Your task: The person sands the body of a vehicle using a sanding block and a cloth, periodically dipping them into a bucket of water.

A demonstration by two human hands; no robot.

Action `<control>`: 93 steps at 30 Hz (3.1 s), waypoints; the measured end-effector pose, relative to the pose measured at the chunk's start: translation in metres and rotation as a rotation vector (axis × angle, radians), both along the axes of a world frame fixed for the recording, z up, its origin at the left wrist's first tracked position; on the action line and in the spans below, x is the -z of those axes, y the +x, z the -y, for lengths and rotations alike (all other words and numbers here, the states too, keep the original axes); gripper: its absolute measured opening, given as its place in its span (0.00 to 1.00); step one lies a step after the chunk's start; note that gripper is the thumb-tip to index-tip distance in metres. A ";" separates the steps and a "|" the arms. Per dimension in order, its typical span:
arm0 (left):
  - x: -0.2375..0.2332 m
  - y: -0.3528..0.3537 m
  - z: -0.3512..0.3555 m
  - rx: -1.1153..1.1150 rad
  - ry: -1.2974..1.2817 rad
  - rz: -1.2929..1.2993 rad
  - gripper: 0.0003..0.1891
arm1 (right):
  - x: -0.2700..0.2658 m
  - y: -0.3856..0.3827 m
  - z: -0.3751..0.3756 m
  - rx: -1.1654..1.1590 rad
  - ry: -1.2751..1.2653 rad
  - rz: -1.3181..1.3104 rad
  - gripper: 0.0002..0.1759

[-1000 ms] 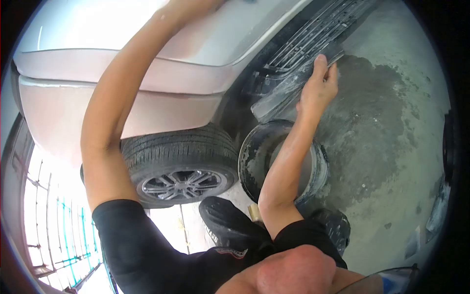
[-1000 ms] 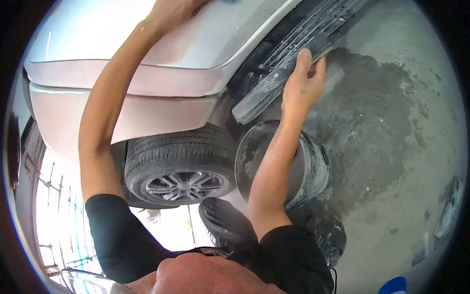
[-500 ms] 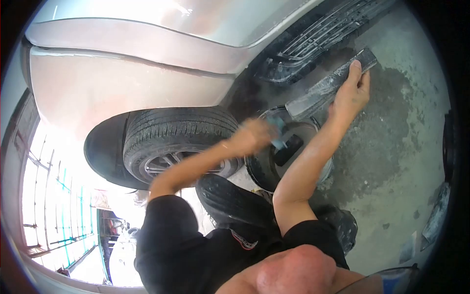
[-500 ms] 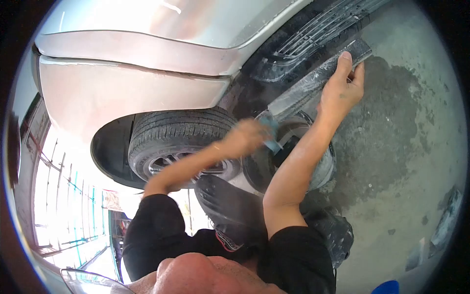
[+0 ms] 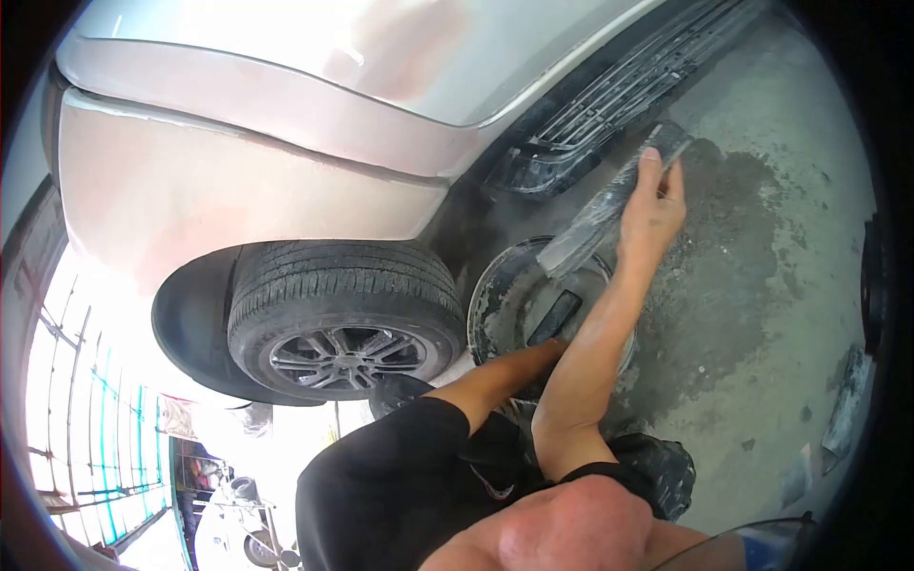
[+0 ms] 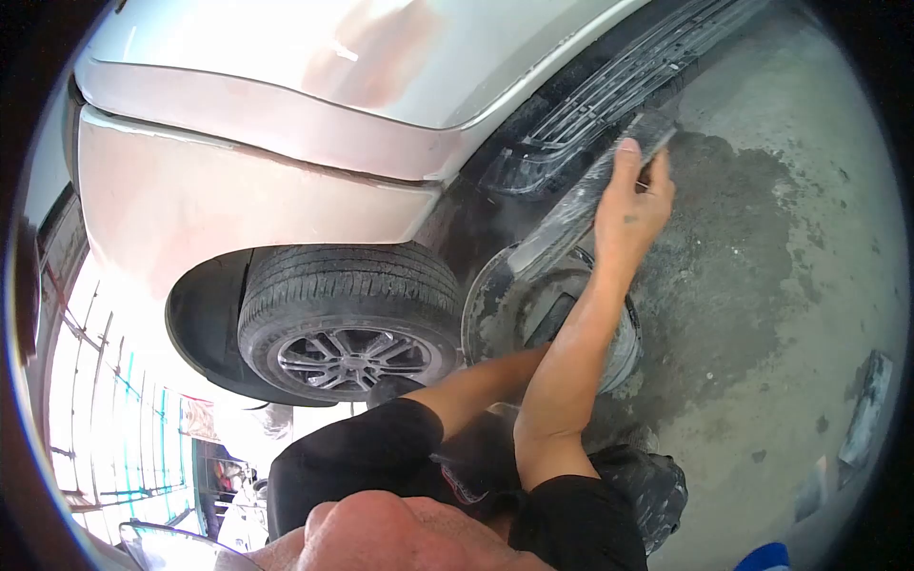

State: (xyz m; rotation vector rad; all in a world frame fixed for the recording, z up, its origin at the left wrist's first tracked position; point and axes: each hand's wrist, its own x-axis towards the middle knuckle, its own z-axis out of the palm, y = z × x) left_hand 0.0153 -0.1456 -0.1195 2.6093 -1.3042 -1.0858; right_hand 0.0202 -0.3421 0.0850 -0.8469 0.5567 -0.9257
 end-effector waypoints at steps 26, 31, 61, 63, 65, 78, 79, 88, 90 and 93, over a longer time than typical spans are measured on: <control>-0.440 0.182 0.165 0.616 0.138 1.793 0.52 | 0.021 0.015 0.022 0.093 0.140 -0.058 0.27; -0.443 0.143 0.108 0.542 0.329 1.697 0.50 | 0.019 0.014 0.017 0.109 0.073 -0.029 0.27; -0.433 0.110 0.009 0.790 0.626 1.586 0.51 | 0.010 0.008 0.001 0.094 0.029 0.042 0.28; -0.450 0.101 -0.007 0.766 0.613 1.578 0.50 | 0.015 0.013 0.000 0.100 0.032 0.094 0.28; -0.464 0.092 -0.022 0.742 0.594 1.575 0.50 | 0.018 0.018 -0.002 0.125 -0.004 0.121 0.28; -0.490 0.143 0.080 0.538 0.196 1.715 0.50 | 0.023 0.023 -0.014 0.074 -0.046 0.023 0.30; -0.489 0.155 0.104 0.546 0.163 1.721 0.50 | 0.022 0.022 -0.013 0.070 -0.041 0.027 0.30; -0.484 0.159 0.109 0.522 0.148 1.729 0.49 | 0.017 0.025 -0.009 0.077 0.013 0.038 0.26; -0.485 0.136 0.077 0.480 0.196 1.720 0.49 | 0.019 0.026 -0.011 0.069 -0.007 0.023 0.26; -0.485 0.112 0.031 0.437 0.280 1.706 0.51 | 0.016 0.017 -0.015 0.031 -0.024 0.044 0.26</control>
